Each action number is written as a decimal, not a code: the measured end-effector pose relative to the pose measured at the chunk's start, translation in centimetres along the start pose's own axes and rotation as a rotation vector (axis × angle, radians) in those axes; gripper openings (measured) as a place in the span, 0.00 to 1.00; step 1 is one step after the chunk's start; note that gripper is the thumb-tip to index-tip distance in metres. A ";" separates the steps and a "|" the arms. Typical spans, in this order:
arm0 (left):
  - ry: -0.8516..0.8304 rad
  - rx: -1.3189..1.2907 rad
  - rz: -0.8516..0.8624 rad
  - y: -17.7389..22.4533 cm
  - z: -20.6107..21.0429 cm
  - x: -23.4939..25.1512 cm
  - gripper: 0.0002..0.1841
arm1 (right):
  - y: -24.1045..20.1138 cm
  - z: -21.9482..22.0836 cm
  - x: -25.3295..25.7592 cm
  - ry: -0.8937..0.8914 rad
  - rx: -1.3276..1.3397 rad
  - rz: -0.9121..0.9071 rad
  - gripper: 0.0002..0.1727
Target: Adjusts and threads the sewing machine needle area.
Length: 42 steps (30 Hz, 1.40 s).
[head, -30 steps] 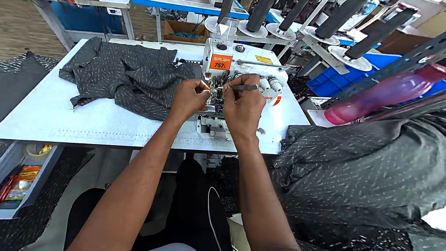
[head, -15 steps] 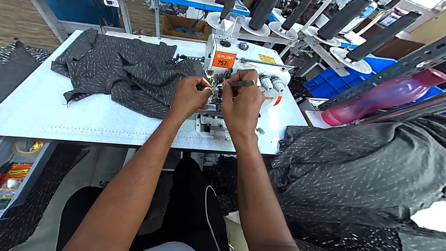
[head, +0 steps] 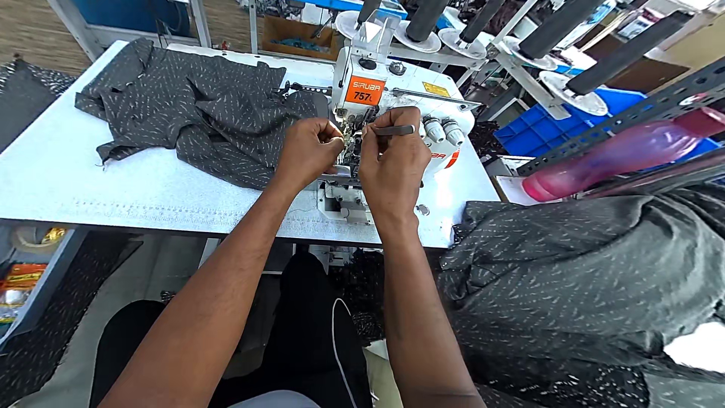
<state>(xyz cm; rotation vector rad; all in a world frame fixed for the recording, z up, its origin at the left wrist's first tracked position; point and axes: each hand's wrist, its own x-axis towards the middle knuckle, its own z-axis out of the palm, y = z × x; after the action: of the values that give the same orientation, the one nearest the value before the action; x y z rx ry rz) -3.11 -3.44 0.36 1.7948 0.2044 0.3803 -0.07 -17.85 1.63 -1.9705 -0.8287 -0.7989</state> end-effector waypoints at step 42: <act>-0.010 -0.015 0.001 0.0 -0.1 0.0 0.03 | 0.0 0.3 0.3 -0.034 -0.044 -0.024 0.05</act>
<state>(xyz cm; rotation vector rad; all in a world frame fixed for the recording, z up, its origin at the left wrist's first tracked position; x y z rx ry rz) -3.18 -3.38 0.34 1.7813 0.1934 0.3721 0.20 -17.55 1.77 -2.0211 -0.8629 -0.8065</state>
